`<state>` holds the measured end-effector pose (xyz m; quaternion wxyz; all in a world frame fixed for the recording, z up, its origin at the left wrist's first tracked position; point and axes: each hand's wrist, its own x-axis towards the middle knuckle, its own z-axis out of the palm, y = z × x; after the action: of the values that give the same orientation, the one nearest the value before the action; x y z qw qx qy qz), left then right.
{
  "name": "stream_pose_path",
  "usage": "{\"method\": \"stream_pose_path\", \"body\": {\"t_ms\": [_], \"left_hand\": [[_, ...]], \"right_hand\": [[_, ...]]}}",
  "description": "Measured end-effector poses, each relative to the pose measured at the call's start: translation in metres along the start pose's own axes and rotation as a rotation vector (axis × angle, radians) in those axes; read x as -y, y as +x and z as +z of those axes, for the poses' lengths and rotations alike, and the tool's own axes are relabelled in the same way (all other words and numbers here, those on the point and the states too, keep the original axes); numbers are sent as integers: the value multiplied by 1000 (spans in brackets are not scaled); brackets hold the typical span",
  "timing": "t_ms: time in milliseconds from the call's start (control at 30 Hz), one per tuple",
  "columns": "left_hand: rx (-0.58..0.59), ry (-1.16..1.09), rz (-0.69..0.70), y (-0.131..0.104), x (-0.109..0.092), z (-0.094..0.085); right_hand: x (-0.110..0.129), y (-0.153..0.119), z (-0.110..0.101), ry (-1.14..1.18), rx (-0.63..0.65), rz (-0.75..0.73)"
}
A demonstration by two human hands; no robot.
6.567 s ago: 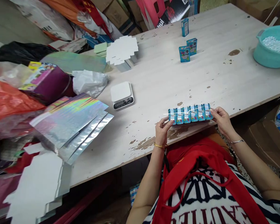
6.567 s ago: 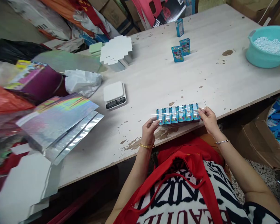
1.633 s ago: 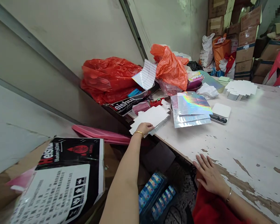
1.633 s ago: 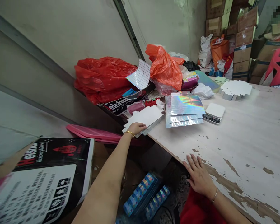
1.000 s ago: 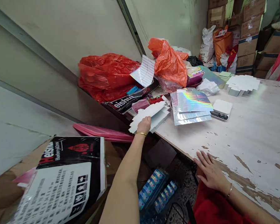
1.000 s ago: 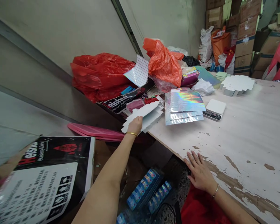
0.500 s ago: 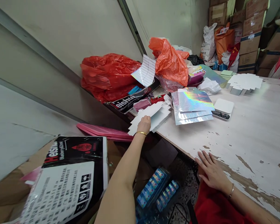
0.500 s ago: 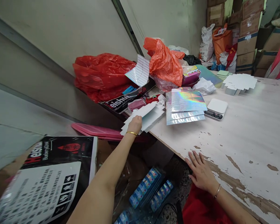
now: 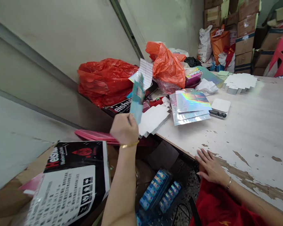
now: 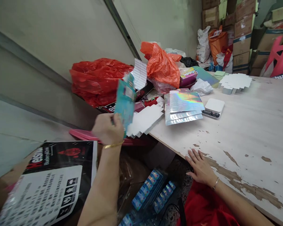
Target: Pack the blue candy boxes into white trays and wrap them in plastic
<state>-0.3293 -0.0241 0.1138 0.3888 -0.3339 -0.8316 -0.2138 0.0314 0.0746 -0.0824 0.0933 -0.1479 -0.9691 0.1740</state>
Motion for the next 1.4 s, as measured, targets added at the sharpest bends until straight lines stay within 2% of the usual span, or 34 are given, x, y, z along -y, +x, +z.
{"method": "stream_pose_path", "body": {"t_ms": [33,67,100,133,200,233,300,367,433,500,600,633,667,733,800,867,1033,1133,1233,1400], "left_hand": [[-89,-92,47,-8,-18,-30],[-108,-180,113,-22,-40,-57],[-79,-253,191,-40,-64,-79],[-13,-349,290,-61,-90,-96],[229,-592,534,-108,-144,-116],[357,-727,639,-132,-170,-119],[562,-977,739,-176,-219,-117],[739,-1201,814,-211,-262,-108],[877,-1356,971,-233,-295,-95],[937,-1381,1152,-246,-316,-79],[951,-1179,1277,-253,-318,-56],[960,-1097,1303,-255,-312,-50],[971,-1023,1336,-256,-305,-46],[988,-911,1400,-262,-292,-42],[979,-847,1444,-272,-286,-44],[937,-839,1458,-287,-291,-51],[856,-947,1435,-324,-337,-64],[860,-1013,1377,-336,-350,-60],[869,-1158,1339,-337,-336,-49],[981,-1306,1273,-326,-306,-34]], "right_hand": [[4,-1,-5,125,-14,32],[10,-3,-12,286,-48,80],[18,-7,-21,472,-104,136],[28,-13,-32,671,-187,191],[45,-29,-56,987,-374,250],[50,-39,-68,1066,-468,291],[48,-62,-88,1124,-662,493],[28,-93,-103,1155,-827,750],[-4,-135,-114,1169,-874,919],[-35,-183,-123,1020,-822,1043],[-62,-250,-126,406,-814,1227],[-65,-270,-124,202,-792,1216],[-65,-288,-120,50,-753,1167],[-60,-321,-111,-83,-591,976],[-52,-348,-103,-91,-393,775],[-48,-366,-99,-71,-259,650],[-53,-387,-108,-113,-129,652],[-51,-396,-109,-162,-76,631],[-39,-398,-96,-164,-142,580],[-22,-386,-66,-188,-348,549]]}}
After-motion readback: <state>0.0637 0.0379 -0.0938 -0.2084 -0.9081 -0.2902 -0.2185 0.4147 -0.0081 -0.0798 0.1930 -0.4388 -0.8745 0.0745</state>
